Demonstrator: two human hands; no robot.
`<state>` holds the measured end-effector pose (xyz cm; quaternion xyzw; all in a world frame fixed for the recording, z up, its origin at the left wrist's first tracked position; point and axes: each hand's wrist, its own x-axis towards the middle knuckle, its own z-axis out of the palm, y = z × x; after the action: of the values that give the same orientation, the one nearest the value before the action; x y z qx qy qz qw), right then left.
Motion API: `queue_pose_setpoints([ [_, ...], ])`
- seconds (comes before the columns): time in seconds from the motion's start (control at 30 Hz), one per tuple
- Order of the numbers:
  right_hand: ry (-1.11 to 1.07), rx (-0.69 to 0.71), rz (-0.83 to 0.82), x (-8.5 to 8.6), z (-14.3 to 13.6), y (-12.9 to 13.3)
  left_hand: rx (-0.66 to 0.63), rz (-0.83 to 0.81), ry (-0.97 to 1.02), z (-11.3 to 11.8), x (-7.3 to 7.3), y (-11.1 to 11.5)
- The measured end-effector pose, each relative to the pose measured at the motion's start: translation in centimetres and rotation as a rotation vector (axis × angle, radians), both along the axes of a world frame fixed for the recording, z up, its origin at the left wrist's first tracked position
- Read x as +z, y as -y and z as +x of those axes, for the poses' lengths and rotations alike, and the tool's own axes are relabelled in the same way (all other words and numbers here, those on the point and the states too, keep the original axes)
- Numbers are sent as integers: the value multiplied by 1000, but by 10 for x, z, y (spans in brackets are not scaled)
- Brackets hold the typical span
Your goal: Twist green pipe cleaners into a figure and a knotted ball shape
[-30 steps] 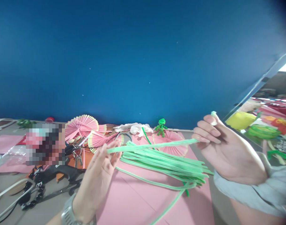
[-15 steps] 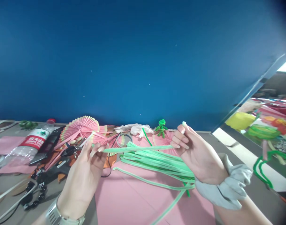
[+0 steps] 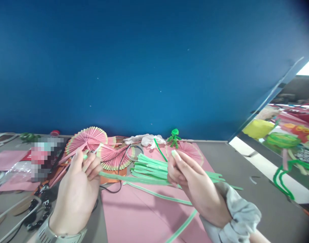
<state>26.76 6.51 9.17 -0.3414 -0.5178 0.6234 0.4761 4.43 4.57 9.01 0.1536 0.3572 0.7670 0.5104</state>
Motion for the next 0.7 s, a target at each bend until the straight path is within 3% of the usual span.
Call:
queue_pose_setpoints([
  [0.27,237,115,4,-10,-9,14,28,-246,5,15,-9,7],
  [0.37,223,135,-2,-13,-13,19,-71,-178,7,30,-18,14],
  [0.5,222,78,-15,-22,-25,29,-355,0,-13,47,-33,21],
  [0.7,286,34,38,-33,-38,41,-449,40,-84,61,-45,32],
])
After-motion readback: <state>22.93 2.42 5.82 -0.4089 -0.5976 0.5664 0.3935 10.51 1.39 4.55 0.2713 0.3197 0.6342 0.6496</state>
